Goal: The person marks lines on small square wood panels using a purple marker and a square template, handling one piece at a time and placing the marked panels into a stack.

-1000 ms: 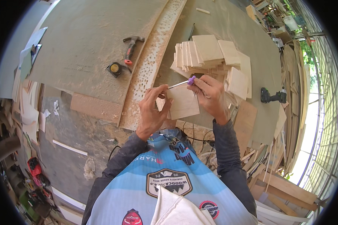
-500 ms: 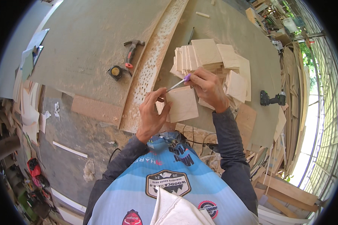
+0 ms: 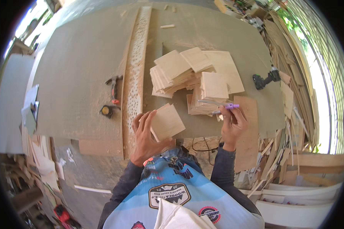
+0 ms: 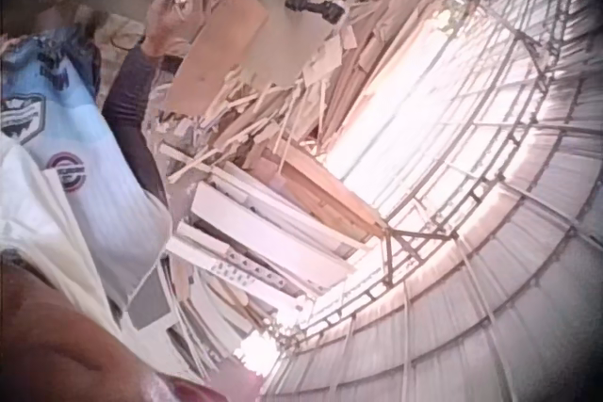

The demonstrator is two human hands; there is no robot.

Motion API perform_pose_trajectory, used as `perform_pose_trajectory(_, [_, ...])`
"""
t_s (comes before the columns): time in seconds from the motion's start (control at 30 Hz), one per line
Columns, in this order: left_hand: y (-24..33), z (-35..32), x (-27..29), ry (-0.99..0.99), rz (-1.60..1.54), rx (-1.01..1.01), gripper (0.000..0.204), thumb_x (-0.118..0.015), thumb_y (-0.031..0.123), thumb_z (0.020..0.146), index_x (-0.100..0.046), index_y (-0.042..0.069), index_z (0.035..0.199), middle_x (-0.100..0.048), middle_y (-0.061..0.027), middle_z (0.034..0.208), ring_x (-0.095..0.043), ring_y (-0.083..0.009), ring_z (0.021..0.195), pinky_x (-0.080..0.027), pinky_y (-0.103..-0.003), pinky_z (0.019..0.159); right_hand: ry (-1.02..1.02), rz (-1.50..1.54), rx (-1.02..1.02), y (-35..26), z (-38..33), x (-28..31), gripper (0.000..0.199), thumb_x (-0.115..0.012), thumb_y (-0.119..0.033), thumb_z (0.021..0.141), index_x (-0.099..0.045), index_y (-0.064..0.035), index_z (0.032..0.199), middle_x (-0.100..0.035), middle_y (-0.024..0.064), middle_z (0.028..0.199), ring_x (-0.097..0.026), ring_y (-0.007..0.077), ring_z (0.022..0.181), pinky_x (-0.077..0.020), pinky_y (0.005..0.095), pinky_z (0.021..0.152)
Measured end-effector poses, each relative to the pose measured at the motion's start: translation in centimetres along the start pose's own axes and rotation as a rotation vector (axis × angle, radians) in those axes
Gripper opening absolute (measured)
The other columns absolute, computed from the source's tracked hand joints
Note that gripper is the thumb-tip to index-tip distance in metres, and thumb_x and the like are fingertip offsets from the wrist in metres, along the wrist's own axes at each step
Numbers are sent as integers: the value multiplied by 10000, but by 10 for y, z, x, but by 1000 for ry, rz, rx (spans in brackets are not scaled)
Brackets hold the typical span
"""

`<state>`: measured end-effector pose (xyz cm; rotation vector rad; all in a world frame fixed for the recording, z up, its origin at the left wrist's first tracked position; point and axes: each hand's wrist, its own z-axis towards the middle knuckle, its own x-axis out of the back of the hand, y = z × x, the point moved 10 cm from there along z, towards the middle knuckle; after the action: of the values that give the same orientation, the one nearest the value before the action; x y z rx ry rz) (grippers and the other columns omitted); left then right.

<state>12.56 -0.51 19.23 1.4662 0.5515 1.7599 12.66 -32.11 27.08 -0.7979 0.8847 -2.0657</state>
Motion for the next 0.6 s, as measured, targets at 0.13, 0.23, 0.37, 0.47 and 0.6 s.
perform_pose_trajectory(0.13, [20, 22, 10, 8, -51, -76, 997, -968, 278, 608, -556, 43, 1485, -612, -155, 1429, -504, -402, 1351, -440, -505, 1168, 214, 158, -186, 33, -47, 46, 111, -786, 14, 1001, -754, 105, 1054, -708, 67, 1020, -692, 130, 825, -620, 282, 654])
perform_pose_trajectory(0.23, [41, 51, 6, -28, -52, -150, 996, -969, 265, 613, -549, 44, 1489, -622, -160, 1412, -522, -401, 1330, -450, -501, 1153, 334, 177, -381, 62, -83, 62, 113, -775, 1, 1013, -758, 101, 1060, -700, 61, 1022, -689, 118, 802, -619, 276, 650])
perform_pose_trajectory(0.37, [75, 99, -4, 11, -63, -257, 975, -972, 268, 637, -547, 42, 1485, -627, -165, 1394, -533, -396, 1308, -451, -511, 1141, 347, 153, -385, 64, -97, 71, 111, -769, 1, 1017, -760, 93, 1077, -705, 65, 1045, -701, 119, 797, -621, 274, 655])
perform_pose_trajectory(0.47, [91, 140, -5, 101, -30, -341, 957, -974, 281, 674, -539, 34, 1489, -621, -167, 1395, -526, -393, 1309, -445, -520, 1139, 338, 175, -380, 58, -94, 67, 120, -767, 1, 1019, -756, 91, 1097, -706, 68, 1052, -708, 124, 806, -622, 273, 669])
perform_pose_trajectory(0.6, [86, 184, 3, 204, 0, -308, 958, -981, 294, 699, -528, 13, 1494, -616, -180, 1398, -497, -391, 1343, -433, -524, 1151, 296, 205, -347, 59, -93, 54, 133, -763, 8, 1019, -746, 95, 1118, -707, 79, 1069, -715, 129, 822, -626, 272, 686])
